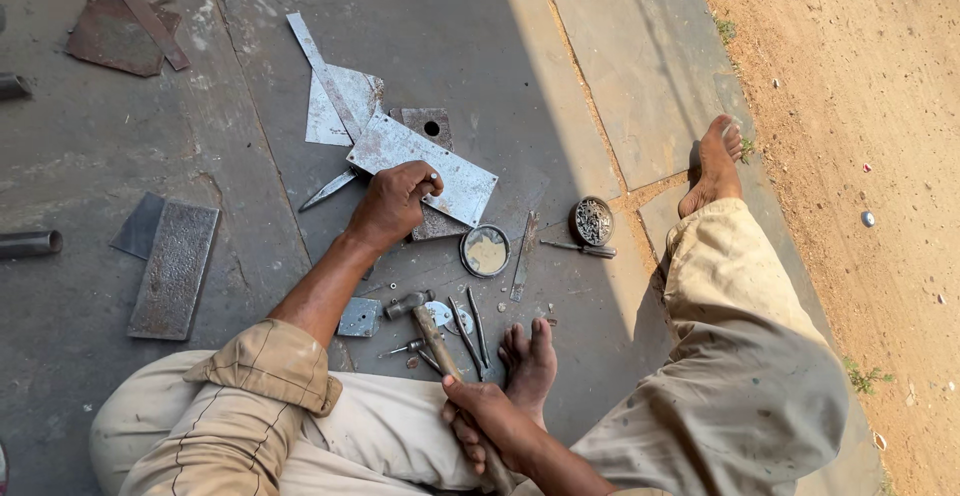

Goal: The person sits on the floor and assembles a metal plate with a smaller metal component. They use a hammer and punch to secure fasteners, then use a screwdriver to tighten screws into the assembly.

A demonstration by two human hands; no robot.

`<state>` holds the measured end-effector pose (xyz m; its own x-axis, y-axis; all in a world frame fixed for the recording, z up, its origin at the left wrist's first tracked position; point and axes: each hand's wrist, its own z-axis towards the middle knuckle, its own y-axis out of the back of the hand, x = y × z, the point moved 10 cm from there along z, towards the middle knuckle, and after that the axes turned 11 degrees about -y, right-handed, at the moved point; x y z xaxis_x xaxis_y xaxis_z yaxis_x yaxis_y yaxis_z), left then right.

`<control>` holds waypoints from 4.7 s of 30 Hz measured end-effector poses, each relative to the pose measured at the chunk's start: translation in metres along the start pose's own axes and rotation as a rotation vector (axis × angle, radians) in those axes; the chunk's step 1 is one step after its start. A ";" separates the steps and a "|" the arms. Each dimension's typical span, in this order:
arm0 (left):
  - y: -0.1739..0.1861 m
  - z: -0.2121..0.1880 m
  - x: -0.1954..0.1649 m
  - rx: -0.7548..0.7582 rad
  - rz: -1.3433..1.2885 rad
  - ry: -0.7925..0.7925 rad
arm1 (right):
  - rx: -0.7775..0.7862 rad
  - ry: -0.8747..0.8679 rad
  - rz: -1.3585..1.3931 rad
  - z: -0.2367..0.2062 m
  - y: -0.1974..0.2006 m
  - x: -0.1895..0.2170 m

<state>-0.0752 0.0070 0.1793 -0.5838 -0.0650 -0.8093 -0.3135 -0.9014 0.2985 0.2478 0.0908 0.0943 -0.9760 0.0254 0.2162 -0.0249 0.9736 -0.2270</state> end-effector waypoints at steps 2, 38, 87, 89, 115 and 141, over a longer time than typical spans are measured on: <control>0.004 0.003 0.003 -0.039 -0.019 0.006 | -0.234 0.115 -0.365 0.006 0.023 0.017; 0.017 -0.022 0.091 -0.170 -0.091 0.590 | -0.159 0.597 0.656 0.076 0.120 0.264; 0.000 -0.025 0.088 -0.123 -0.074 0.248 | -0.366 0.108 -0.335 0.024 0.024 0.021; 0.000 -0.025 0.086 -0.122 -0.055 0.244 | -0.299 0.106 -0.197 0.020 0.025 0.012; -0.004 -0.030 0.012 -0.064 0.267 -0.081 | -1.015 0.591 -0.823 -0.106 0.015 0.159; 0.000 -0.026 0.003 -0.082 0.248 -0.093 | -1.089 0.823 -0.698 -0.115 0.016 0.160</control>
<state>-0.0574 -0.0049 0.1635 -0.7028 -0.2521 -0.6652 -0.0925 -0.8948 0.4369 0.1158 0.1362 0.2348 -0.4417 -0.7357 0.5134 0.1106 0.5233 0.8450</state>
